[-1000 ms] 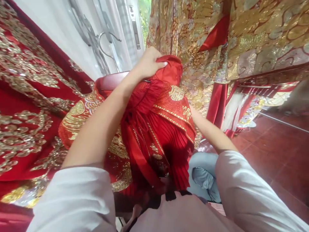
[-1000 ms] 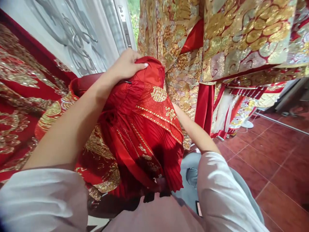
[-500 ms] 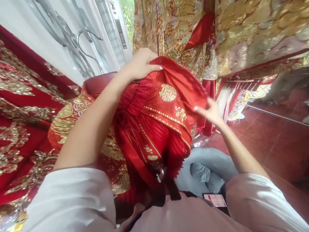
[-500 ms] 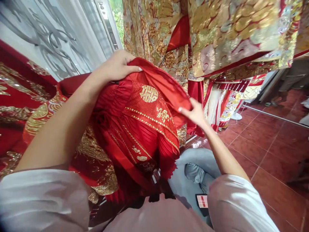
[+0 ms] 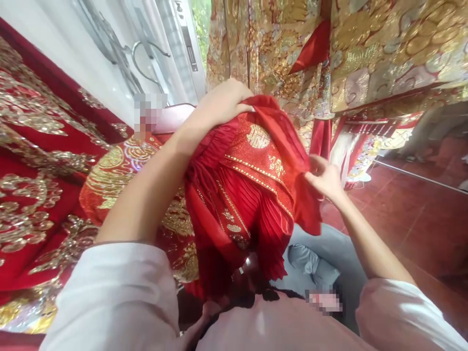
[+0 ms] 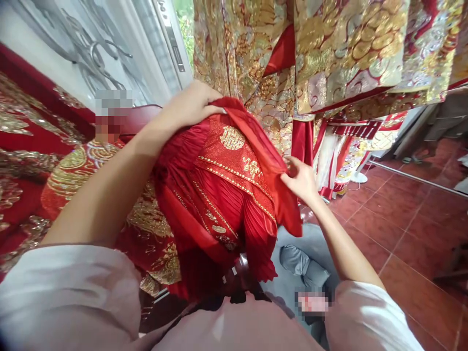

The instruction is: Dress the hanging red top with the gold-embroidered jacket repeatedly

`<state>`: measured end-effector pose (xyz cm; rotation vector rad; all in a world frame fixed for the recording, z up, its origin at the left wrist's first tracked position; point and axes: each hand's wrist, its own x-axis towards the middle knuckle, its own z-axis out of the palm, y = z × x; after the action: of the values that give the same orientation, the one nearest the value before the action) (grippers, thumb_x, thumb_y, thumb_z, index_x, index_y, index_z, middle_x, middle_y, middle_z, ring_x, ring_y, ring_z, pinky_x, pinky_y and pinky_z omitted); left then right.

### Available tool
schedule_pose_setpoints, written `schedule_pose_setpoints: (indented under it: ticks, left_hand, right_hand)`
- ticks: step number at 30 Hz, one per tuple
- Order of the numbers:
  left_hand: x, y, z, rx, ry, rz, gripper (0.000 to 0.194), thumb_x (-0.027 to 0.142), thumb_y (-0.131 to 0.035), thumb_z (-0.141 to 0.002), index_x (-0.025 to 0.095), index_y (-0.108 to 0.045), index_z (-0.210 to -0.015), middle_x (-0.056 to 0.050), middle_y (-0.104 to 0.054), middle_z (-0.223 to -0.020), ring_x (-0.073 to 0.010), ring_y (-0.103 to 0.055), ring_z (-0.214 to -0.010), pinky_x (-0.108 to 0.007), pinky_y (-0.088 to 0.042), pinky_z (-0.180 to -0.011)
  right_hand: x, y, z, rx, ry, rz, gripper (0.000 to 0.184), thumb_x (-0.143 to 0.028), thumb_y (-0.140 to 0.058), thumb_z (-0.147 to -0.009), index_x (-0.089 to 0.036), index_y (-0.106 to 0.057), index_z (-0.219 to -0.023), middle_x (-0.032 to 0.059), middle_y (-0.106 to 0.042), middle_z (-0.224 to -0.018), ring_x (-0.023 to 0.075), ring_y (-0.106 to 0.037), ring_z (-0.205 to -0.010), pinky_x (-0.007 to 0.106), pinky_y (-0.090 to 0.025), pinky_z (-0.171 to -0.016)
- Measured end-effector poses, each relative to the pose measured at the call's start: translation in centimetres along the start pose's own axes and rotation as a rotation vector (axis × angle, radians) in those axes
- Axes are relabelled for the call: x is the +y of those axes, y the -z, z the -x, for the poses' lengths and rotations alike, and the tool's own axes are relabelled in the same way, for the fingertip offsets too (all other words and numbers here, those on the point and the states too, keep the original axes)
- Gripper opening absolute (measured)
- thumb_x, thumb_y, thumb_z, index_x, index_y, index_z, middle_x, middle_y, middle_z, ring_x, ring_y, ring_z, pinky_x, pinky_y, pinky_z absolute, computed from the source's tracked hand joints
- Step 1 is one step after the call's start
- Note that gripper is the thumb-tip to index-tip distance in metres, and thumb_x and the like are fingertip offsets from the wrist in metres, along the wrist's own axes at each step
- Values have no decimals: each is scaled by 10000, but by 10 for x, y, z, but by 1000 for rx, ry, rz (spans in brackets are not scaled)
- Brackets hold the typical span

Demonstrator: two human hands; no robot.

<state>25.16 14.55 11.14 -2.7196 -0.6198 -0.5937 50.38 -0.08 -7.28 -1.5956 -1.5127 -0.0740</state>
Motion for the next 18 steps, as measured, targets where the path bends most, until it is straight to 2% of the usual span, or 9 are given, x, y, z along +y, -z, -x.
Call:
schedule_pose_setpoints:
  ticks: [2,3,5,8,10,12,14,16,18]
  left_hand:
    - [-2,-1,0,-19,-3,-39,278,321,-454,-935,120,-640,-885,-24,-648,-819,-131,-494,-707,-242,-391,-705]
    - [-2,-2,0,-25,1,-60,278,320,-444,-935,126,-642,-930,-34,-662,-861,-146,-515,-741,-259,-407,-731]
    - [4,-5,3,9,17,-97,247,303,-475,-909,141,-639,-996,-53,-672,-935,-179,-549,-820,-299,-433,-775]
    - [28,-16,20,245,28,-118,254,261,-509,-873,164,-617,-1082,-92,-642,-1103,-236,-550,-1027,-368,-441,-892]
    - [48,-31,40,337,-33,-135,296,244,-473,-886,170,-596,-1145,-98,-602,-1201,-262,-519,-1139,-419,-417,-970]
    - [61,-49,59,292,-103,-198,364,201,-440,-892,155,-555,-1234,-93,-565,-1281,-277,-487,-1212,-448,-391,-1023]
    - [64,-67,72,224,-97,-270,439,155,-407,-899,123,-489,-1329,-91,-501,-1375,-283,-420,-1296,-439,-346,-1083]
    - [59,-81,74,149,-19,-316,484,116,-362,-908,88,-427,-1387,-92,-425,-1446,-281,-342,-1360,-423,-304,-1124]
    - [54,-91,70,73,94,-320,512,59,-320,-896,62,-408,-1400,-112,-406,-1458,-274,-331,-1371,-420,-304,-1127]
  right_hand:
    - [-26,-13,-21,61,146,-102,584,-378,-566,-742,-163,-499,-1282,113,-623,-1132,231,-626,-911,366,-516,-777]
    - [-38,-18,-34,53,210,-111,586,-398,-556,-769,-171,-478,-1304,118,-610,-1160,240,-619,-951,384,-514,-805]
    - [-54,-27,-59,17,265,-63,456,-413,-495,-839,-166,-550,-1217,125,-639,-1066,262,-619,-941,429,-501,-839]
    - [-55,-38,-89,57,231,15,352,-374,-373,-913,-157,-630,-1018,123,-655,-898,273,-619,-870,473,-483,-846]
    - [-47,-39,-101,99,216,37,338,-355,-360,-923,-155,-620,-1005,121,-653,-901,271,-615,-873,473,-481,-845]
    - [-45,-30,-107,114,214,72,300,-326,-388,-912,-156,-607,-1025,118,-654,-926,269,-611,-896,464,-482,-845]
    - [-58,-9,-105,122,201,133,257,-270,-432,-875,-159,-610,-1024,117,-657,-940,269,-610,-903,448,-485,-834]
    - [-89,20,-93,147,206,209,250,-192,-460,-811,-158,-619,-1002,119,-659,-945,264,-616,-871,426,-488,-813]
    - [-130,42,-67,200,297,266,315,-118,-442,-744,-159,-617,-1003,112,-661,-930,240,-621,-797,402,-488,-792]
